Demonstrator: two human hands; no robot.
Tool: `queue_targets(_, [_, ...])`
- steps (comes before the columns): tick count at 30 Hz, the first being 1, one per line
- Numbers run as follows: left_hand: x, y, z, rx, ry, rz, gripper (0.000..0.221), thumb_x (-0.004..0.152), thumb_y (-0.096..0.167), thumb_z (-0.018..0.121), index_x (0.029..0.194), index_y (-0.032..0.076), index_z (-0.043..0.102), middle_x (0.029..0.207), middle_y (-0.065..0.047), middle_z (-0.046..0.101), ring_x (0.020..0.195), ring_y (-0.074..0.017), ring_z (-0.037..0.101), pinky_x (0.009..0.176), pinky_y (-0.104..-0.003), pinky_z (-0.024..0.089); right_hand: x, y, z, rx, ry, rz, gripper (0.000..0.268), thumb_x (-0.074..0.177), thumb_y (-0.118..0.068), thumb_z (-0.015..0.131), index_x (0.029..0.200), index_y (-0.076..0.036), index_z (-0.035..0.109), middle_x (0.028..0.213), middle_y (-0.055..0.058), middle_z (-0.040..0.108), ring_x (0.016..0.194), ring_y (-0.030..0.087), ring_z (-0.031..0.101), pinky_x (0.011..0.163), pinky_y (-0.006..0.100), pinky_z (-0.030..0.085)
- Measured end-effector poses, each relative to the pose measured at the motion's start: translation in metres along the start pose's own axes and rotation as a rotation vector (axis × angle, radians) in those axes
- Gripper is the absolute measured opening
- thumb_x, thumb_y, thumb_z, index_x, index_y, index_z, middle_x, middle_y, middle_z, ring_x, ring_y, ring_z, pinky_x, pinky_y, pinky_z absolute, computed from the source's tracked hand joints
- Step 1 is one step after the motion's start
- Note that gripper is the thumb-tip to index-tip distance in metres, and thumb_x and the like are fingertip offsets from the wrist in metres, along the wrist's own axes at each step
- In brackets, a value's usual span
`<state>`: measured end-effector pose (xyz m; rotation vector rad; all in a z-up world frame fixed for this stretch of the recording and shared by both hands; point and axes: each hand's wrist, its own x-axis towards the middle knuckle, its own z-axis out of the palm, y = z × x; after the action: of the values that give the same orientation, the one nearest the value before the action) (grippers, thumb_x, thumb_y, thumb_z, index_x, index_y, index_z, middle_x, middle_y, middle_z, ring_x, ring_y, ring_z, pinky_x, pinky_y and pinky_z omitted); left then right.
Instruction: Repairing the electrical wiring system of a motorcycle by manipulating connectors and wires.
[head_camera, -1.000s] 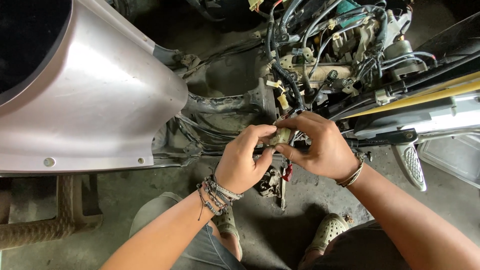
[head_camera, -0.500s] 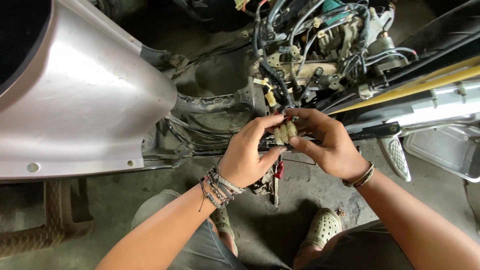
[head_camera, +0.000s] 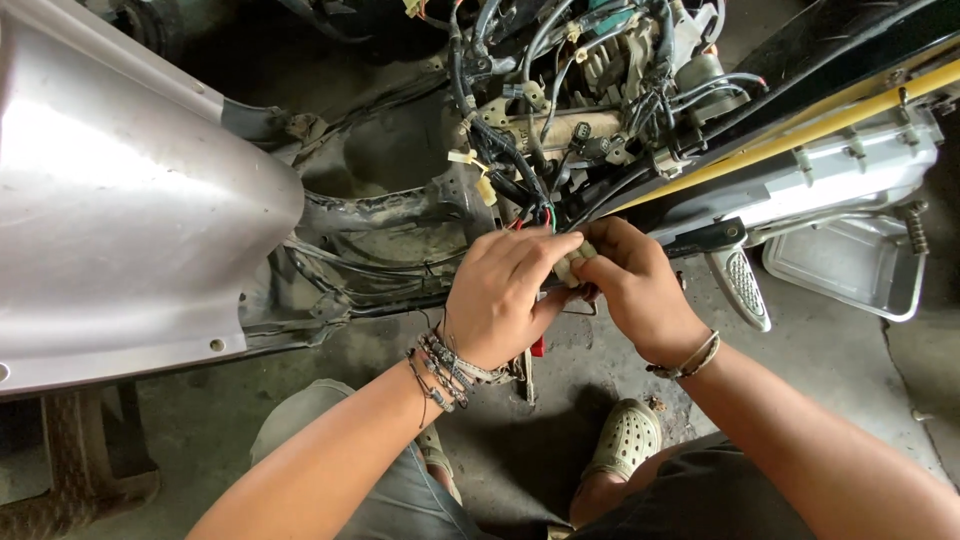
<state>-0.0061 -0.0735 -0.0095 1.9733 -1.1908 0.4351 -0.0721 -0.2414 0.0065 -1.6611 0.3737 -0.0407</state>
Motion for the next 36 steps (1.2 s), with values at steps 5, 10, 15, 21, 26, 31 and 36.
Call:
queue_targets(5, [0.005, 0.0, -0.011, -0.082, -0.051, 0.033, 0.041, 0.084, 0.001, 0.077, 0.122, 0.01, 0.066, 0.108, -0.014, 0.072, 0.112, -0.0347, 0.069, 0.096, -0.05, 0.055, 0.01, 0.005, 0.004, 0.128, -0.017, 0.079, 0.039, 0.084, -0.004, 0.049, 0.117, 0.01, 0.064, 0.086, 0.021, 0.061, 0.084, 0.029, 0.057, 0.07, 0.039, 0.048])
queue_targets(10, [0.004, -0.006, -0.002, -0.064, -0.056, 0.053, 0.03, 0.084, 0.007, 0.079, 0.111, 0.011, 0.067, 0.113, -0.008, 0.071, 0.117, -0.0332, 0.068, 0.096, -0.049, 0.056, 0.019, 0.008, 0.002, 0.221, -0.052, 0.116, 0.044, 0.077, -0.003, 0.044, 0.114, 0.012, 0.061, 0.09, 0.019, 0.056, 0.084, 0.028, 0.053, 0.069, 0.039, 0.044])
queue_targets(15, [0.009, -0.01, -0.004, -0.064, -0.052, 0.085, 0.026, 0.089, 0.012, 0.078, 0.113, 0.011, 0.068, 0.116, -0.007, 0.07, 0.117, -0.0315, 0.069, 0.096, -0.046, 0.056, 0.021, 0.002, -0.002, 0.309, -0.106, 0.131, 0.043, 0.078, -0.002, 0.042, 0.117, 0.008, 0.057, 0.097, 0.014, 0.054, 0.087, 0.023, 0.052, 0.073, 0.039, 0.046])
queue_targets(21, [0.012, -0.024, -0.016, -0.263, -0.084, 0.013, 0.029, 0.091, 0.008, 0.076, 0.118, 0.007, 0.066, 0.115, -0.014, 0.07, 0.112, -0.0364, 0.07, 0.093, -0.049, 0.058, 0.004, -0.043, -0.016, -0.312, -0.125, -0.33, 0.034, 0.092, -0.005, 0.064, 0.125, 0.002, 0.06, 0.108, 0.023, 0.067, 0.096, 0.037, 0.07, 0.077, 0.047, 0.058])
queue_targets(26, [0.009, -0.023, -0.021, -0.376, -0.094, -0.053, 0.031, 0.094, 0.019, 0.076, 0.121, 0.01, 0.066, 0.121, -0.01, 0.071, 0.12, -0.0341, 0.068, 0.098, -0.046, 0.056, -0.007, -0.048, -0.023, -0.563, -0.103, -0.697, 0.026, 0.089, -0.004, 0.076, 0.111, 0.004, 0.066, 0.099, 0.02, 0.065, 0.089, 0.038, 0.07, 0.074, 0.047, 0.06])
queue_targets(31, [0.014, -0.026, -0.024, -0.355, -0.167, -0.011, 0.05, 0.086, 0.017, 0.082, 0.127, 0.001, 0.06, 0.125, -0.024, 0.066, 0.126, -0.0433, 0.06, 0.105, -0.057, 0.051, 0.002, -0.039, -0.019, -0.445, -0.1, -0.704, 0.021, 0.085, -0.006, 0.08, 0.103, 0.001, 0.07, 0.09, 0.015, 0.067, 0.081, 0.034, 0.072, 0.071, 0.044, 0.06])
queue_targets(36, [0.004, -0.045, -0.007, -0.225, -0.156, 0.036, 0.039, 0.093, 0.025, 0.075, 0.121, 0.001, 0.063, 0.119, -0.019, 0.068, 0.123, -0.0397, 0.064, 0.104, -0.052, 0.052, 0.0, -0.051, -0.014, -0.655, -0.117, -0.793, 0.018, 0.09, -0.009, 0.076, 0.105, -0.002, 0.07, 0.097, 0.016, 0.065, 0.086, 0.038, 0.068, 0.071, 0.048, 0.057])
